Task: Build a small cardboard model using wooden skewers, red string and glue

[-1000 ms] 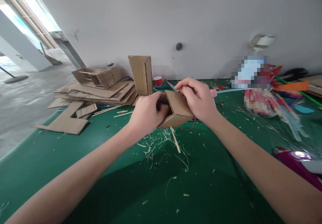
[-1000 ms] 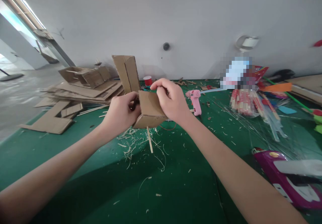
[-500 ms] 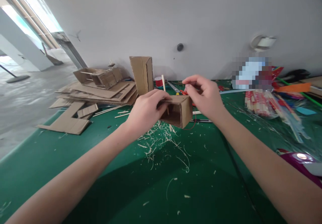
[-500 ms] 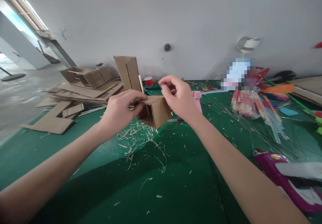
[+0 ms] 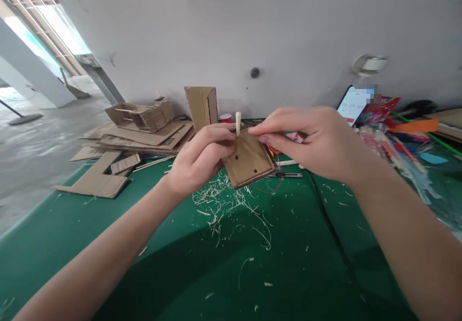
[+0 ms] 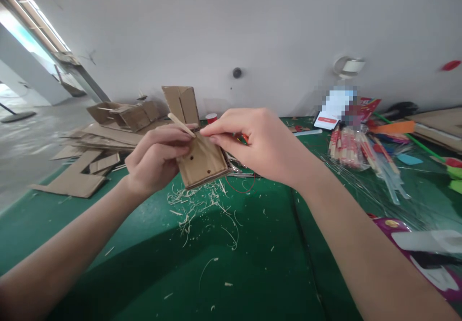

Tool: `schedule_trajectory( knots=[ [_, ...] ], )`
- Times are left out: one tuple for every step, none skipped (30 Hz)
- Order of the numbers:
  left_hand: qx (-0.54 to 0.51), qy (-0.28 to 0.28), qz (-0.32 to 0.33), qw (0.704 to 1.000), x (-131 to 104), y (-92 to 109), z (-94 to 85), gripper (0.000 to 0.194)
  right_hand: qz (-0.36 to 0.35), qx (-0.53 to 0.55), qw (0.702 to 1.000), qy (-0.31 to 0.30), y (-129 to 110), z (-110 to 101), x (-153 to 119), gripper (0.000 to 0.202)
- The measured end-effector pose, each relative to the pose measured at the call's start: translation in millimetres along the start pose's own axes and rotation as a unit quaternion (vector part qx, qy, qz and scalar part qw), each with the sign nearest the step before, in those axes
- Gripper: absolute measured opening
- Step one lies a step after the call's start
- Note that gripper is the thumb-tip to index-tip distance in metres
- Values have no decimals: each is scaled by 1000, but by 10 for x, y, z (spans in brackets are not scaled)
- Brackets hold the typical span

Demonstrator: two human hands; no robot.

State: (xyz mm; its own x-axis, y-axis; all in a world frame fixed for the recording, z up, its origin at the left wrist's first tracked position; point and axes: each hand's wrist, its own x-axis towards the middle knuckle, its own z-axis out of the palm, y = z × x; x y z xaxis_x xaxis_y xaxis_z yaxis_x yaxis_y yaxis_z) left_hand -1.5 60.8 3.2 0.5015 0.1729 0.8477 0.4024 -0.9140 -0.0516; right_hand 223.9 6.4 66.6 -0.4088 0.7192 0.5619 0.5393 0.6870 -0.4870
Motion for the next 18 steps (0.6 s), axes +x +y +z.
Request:
schedule_trajectory(
  knots=[
    [7, -4, -20, 1000, 9, 11, -12, 18, -1, 0, 1000, 2, -24, -9, -9, 21],
    [15, -5, -37, 999, 18, 23, -22, 18, -4, 0, 1000, 4, -44, -17, -16, 21],
    [24, -4, -50, 998, 27, 34, -31, 17, -7, 0, 1000, 6, -59, -23, -22, 21],
    [33, -5, -60, 998, 36, 44, -39, 17, -9, 0, 1000, 7, -69, -28, -26, 21],
    [43, -8, -66, 997, 43, 54, -45, 18, -10, 1, 1000, 8, -75, -32, -30, 21],
    [53, -13, -70, 996, 49, 63, -50, 18, -9, 3, 1000, 9, -78, -37, -33, 21],
    [62, -19, -75, 995, 53, 71, -53, 18, -6, 4, 1000, 8, -79, -44, -35, 20],
    [68, -23, -80, 994, 55, 78, -56, 19, -2, 7, 1000, 10, -77, -53, -39, 20],
    [70, -24, -86, 994, 56, 84, -57, 20, 2, 9, 1000, 13, -74, -67, -42, 20],
    [69, -21, -91, 993, 54, 89, -57, 20, 7, 13, 1000, 16, -69, -84, -46, 20],
    [64, -18, -95, 993, 50, 92, -56, 20, 12, 18, 1000, 17, -62, -105, -49, 20],
    [55, -16, -93, 994, 44, 93, -55, 20, 16, 24, 1000, 13, -52, -129, -50, 21],
    [44, -14, -87, 995, 38, 91, -54, 20, 21, 27, 999, 6, -38, -153, -49, 22],
    [32, -14, -78, 996, 31, 86, -55, 19, 28, 25, 999, 0, -20, -175, -45, 24],
    [19, -15, -66, 998, 26, 77, -57, 19, 35, 17, 999, -6, 2, -194, -38, 27],
    [8, -18, -54, 998, 23, 64, -61, 19, 44, 1, 999, -10, 29, -205, -30, 30],
    [2, -22, -40, 999, 23, 48, -68, 20, 53, -22, 998, -12, 63, -209, -21, 33],
    [2, -26, -24, 999, 27, 26, -79, 20, 62, -50, 997, -17, 104, -204, -15, 34]
  ],
)
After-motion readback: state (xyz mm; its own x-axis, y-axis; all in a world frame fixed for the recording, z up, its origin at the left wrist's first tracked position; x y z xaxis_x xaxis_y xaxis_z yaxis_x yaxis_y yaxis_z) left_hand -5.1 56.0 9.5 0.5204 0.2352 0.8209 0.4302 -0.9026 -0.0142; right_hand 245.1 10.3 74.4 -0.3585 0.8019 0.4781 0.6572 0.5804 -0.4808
